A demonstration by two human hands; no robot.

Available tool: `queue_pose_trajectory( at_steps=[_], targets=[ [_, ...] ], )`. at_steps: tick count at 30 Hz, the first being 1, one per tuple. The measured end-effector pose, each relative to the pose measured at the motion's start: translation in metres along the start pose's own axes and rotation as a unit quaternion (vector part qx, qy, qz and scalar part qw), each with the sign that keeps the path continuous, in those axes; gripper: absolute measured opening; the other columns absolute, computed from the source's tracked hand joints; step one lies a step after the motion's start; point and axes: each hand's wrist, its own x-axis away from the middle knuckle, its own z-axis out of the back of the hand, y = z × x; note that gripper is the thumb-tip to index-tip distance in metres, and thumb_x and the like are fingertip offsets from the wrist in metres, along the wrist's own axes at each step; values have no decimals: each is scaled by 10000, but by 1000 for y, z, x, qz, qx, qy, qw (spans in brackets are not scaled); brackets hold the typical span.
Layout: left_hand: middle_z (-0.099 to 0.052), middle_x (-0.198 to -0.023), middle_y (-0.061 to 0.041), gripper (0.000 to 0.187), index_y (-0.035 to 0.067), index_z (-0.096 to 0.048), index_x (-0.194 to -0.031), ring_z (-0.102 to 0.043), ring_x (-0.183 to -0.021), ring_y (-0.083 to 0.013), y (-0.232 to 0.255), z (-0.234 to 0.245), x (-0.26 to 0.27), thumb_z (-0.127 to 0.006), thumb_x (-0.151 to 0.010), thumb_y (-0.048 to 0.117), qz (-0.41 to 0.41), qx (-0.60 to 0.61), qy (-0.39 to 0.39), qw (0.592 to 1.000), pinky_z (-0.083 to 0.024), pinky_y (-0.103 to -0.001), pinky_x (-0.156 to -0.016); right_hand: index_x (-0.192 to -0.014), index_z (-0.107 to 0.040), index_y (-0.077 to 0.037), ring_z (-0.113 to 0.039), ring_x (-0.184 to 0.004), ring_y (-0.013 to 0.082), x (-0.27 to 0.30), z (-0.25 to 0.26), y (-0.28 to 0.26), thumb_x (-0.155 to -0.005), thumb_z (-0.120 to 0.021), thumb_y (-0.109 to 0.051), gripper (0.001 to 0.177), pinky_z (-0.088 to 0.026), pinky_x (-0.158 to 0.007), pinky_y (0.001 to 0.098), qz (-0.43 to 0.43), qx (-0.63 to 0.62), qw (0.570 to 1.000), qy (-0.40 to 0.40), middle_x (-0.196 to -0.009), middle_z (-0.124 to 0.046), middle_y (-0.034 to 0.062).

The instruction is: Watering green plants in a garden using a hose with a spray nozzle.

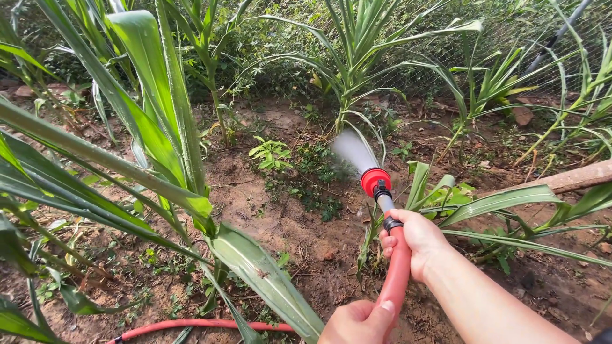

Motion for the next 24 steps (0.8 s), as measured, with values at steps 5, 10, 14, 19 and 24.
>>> queue_pose_trajectory(
  at_steps=[5, 10, 14, 19, 24],
  targets=[
    [-672, -631, 96, 335, 282, -769, -928, -590, -549, -24, -9, -3, -18, -598, -935, 569, -18, 10, -7, 1000, -461, -178, -597, -1073, -520, -205, -391, -509, 104, -6, 2, 2, -1051, -467, -286, 98, -356, -454, 256, -14, 5, 1000, -13, -750, -481, 64],
    [-620, -561, -2, 341, 158, -706, -862, -536, -460, -82, -15, 1, -26, -606, -1026, 440, -78, 105, -42, 991, -387, -214, -473, -1058, -528, -265, -442, -577, 114, -13, 0, 2, -1040, -533, -354, 91, -423, -482, 199, -76, -37, 995, -52, -851, -514, 92],
    [-607, -546, -89, 357, 49, -671, -856, -540, -432, -164, -29, -1, -42, -602, -1057, 336, -126, 221, -69, 965, -374, -266, -429, -1076, -459, -233, -411, -564, 108, 0, -15, 7, -1051, -525, -366, 150, -399, -504, 244, -79, -29, 995, -56, -787, -497, 36],
    [-593, -555, -106, 326, 56, -730, -939, -528, -433, -140, -32, 14, -26, -654, -1021, 362, -78, 243, -29, 966, -424, -237, -426, -1010, -438, -208, -338, -513, 94, -7, -32, 20, -1057, -523, -365, 184, -332, -460, 235, -71, -29, 993, -94, -694, -381, -10],
    [-578, -525, -93, 306, 77, -745, -942, -523, -406, -122, -35, 21, -26, -651, -1010, 361, -57, 220, -14, 974, -361, -221, -404, -1048, -458, -217, -348, -478, 100, 8, -46, 23, -1036, -542, -366, 171, -319, -434, 244, -50, -24, 997, -48, -695, -402, 4]
  ],
)
